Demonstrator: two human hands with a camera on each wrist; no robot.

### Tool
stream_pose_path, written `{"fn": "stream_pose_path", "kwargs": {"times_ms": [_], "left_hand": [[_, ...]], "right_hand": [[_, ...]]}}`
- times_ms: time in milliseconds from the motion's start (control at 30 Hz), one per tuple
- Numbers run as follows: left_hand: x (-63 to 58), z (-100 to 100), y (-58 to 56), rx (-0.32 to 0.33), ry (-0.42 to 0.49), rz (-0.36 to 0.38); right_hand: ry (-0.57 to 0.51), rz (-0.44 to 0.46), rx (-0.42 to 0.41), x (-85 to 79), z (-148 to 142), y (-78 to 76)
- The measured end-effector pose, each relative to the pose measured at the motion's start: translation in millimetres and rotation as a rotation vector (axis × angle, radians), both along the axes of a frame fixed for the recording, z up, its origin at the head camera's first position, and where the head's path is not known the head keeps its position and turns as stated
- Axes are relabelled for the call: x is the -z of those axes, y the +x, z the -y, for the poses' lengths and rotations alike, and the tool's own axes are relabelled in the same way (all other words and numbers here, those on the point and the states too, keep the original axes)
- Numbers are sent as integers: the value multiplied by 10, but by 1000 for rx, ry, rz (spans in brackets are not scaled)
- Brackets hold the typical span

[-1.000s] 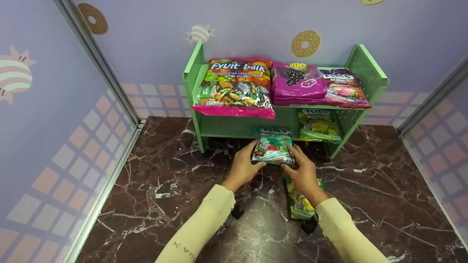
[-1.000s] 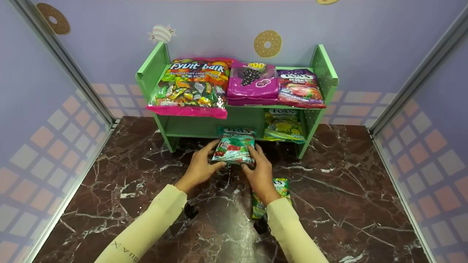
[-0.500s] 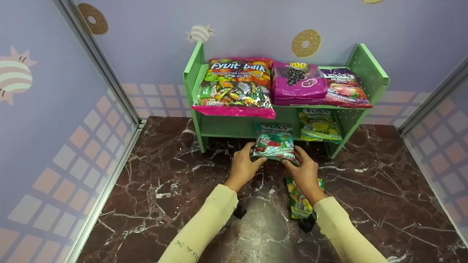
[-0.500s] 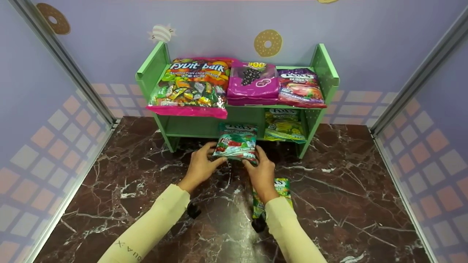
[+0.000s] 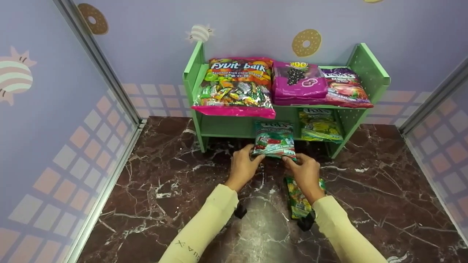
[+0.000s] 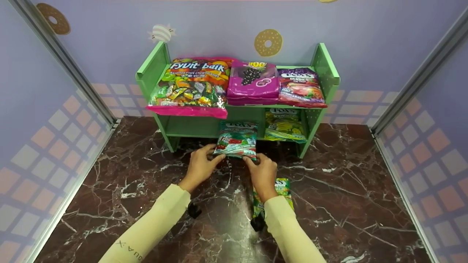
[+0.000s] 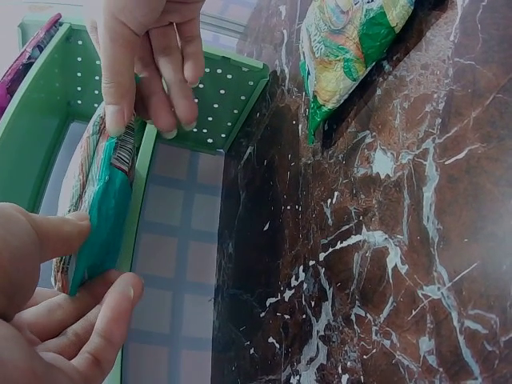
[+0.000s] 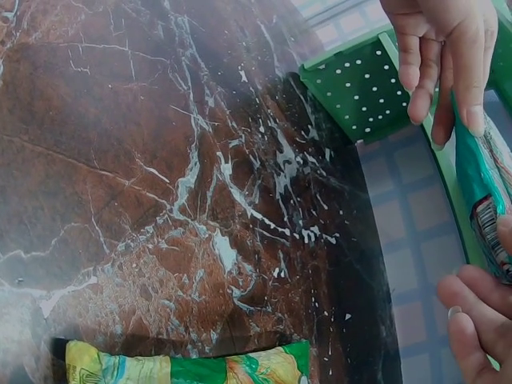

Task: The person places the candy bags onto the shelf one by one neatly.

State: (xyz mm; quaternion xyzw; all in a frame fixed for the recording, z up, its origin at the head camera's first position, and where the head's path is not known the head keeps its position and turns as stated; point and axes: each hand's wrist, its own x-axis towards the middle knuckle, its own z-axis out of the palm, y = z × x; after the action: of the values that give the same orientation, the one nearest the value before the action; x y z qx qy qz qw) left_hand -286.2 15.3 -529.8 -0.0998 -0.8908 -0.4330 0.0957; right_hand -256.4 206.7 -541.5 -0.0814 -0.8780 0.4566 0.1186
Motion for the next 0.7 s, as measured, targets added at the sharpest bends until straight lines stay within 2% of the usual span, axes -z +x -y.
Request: {"fn": "stream_pose_path", "kwargs": {"times_ms": [367, 600, 700], "left_hand": [[7, 13, -17, -58, -28, -70], [-10, -23, -20, -56, 20, -52], [-22, -37, -20, -49, 22, -54]], "right_hand": [[35, 1, 14, 6, -24, 1], [-157, 17, -20, 4, -17, -27], [-146, 11, -10, -5, -21, -34]]}}
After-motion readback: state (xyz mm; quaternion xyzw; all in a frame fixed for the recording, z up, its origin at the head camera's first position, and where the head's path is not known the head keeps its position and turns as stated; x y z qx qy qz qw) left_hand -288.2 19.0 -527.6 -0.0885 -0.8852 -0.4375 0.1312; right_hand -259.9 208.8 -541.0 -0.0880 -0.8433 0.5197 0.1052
